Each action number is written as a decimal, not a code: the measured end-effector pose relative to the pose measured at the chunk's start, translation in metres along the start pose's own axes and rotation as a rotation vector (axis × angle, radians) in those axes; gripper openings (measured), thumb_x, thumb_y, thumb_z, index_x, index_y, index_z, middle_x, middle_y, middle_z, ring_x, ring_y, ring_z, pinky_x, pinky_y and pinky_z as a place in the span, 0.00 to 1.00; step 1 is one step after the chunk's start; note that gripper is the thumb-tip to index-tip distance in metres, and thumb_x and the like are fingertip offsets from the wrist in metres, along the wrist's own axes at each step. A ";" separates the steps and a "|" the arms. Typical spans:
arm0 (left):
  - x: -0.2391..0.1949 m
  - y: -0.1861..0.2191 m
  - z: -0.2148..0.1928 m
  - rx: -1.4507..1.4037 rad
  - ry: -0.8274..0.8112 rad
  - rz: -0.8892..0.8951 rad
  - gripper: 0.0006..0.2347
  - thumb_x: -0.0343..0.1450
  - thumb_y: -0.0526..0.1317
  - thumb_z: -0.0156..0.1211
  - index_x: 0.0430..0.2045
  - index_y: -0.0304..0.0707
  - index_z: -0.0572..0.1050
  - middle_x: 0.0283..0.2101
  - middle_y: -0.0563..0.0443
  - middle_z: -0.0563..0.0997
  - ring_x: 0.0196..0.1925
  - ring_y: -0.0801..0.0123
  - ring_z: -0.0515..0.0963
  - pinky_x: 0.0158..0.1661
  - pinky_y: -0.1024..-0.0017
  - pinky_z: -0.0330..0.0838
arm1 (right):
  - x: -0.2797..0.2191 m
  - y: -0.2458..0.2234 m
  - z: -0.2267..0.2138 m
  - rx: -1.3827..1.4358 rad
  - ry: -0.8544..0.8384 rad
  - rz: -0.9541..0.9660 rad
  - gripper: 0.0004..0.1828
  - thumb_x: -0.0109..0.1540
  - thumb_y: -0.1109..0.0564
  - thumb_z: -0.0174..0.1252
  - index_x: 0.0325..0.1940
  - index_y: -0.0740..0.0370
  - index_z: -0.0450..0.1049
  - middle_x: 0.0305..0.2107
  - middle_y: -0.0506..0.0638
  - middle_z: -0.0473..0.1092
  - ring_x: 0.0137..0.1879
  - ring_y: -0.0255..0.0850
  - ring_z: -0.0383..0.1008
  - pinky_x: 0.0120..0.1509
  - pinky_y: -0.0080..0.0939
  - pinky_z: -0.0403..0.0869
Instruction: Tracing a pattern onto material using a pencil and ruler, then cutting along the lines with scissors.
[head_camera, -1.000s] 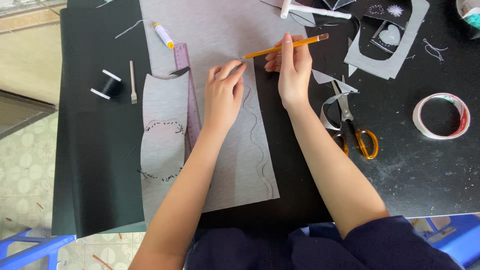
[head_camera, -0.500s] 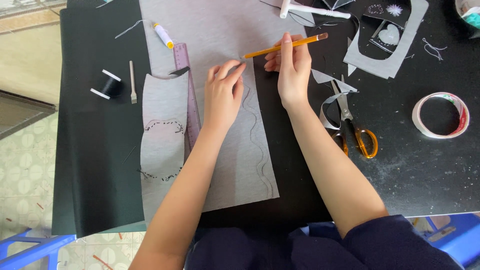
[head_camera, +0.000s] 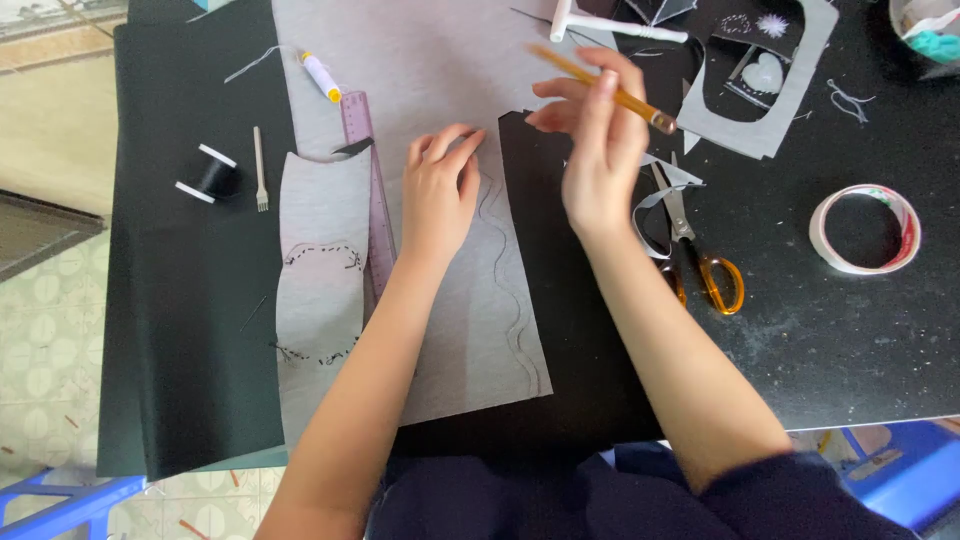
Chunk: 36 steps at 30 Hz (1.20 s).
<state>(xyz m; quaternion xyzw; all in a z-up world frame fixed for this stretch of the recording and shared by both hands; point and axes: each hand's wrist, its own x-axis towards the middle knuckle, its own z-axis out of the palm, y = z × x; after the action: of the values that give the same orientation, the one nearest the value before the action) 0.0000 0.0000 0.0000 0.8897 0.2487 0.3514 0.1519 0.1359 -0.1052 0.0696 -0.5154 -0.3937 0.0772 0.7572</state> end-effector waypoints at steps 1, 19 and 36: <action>0.001 0.001 -0.002 -0.004 0.001 0.001 0.11 0.75 0.30 0.53 0.49 0.38 0.80 0.53 0.59 0.78 0.49 0.54 0.70 0.44 0.61 0.74 | -0.002 -0.025 -0.008 -0.004 0.000 -0.002 0.21 0.75 0.41 0.36 0.57 0.58 0.63 0.37 0.63 0.77 0.32 0.47 0.80 0.40 0.39 0.81; -0.007 -0.002 0.000 -0.106 0.043 -0.081 0.12 0.76 0.33 0.55 0.53 0.40 0.78 0.56 0.50 0.74 0.53 0.52 0.76 0.54 0.57 0.74 | -0.125 -0.100 -0.163 -1.216 -0.316 0.245 0.29 0.54 0.56 0.77 0.40 0.64 0.59 0.58 0.78 0.69 0.63 0.74 0.70 0.67 0.67 0.69; -0.006 -0.004 -0.003 -0.221 0.009 -0.146 0.11 0.77 0.36 0.52 0.52 0.45 0.77 0.58 0.53 0.70 0.51 0.64 0.75 0.48 0.66 0.73 | -0.073 -0.162 -0.216 -1.403 -0.592 0.095 0.31 0.53 0.61 0.70 0.56 0.67 0.66 0.40 0.57 0.72 0.52 0.58 0.74 0.52 0.65 0.78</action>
<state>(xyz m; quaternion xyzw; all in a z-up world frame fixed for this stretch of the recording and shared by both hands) -0.0078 0.0006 -0.0030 0.8454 0.2731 0.3687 0.2732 0.1858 -0.3729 0.1344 -0.8500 -0.5143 -0.0235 0.1112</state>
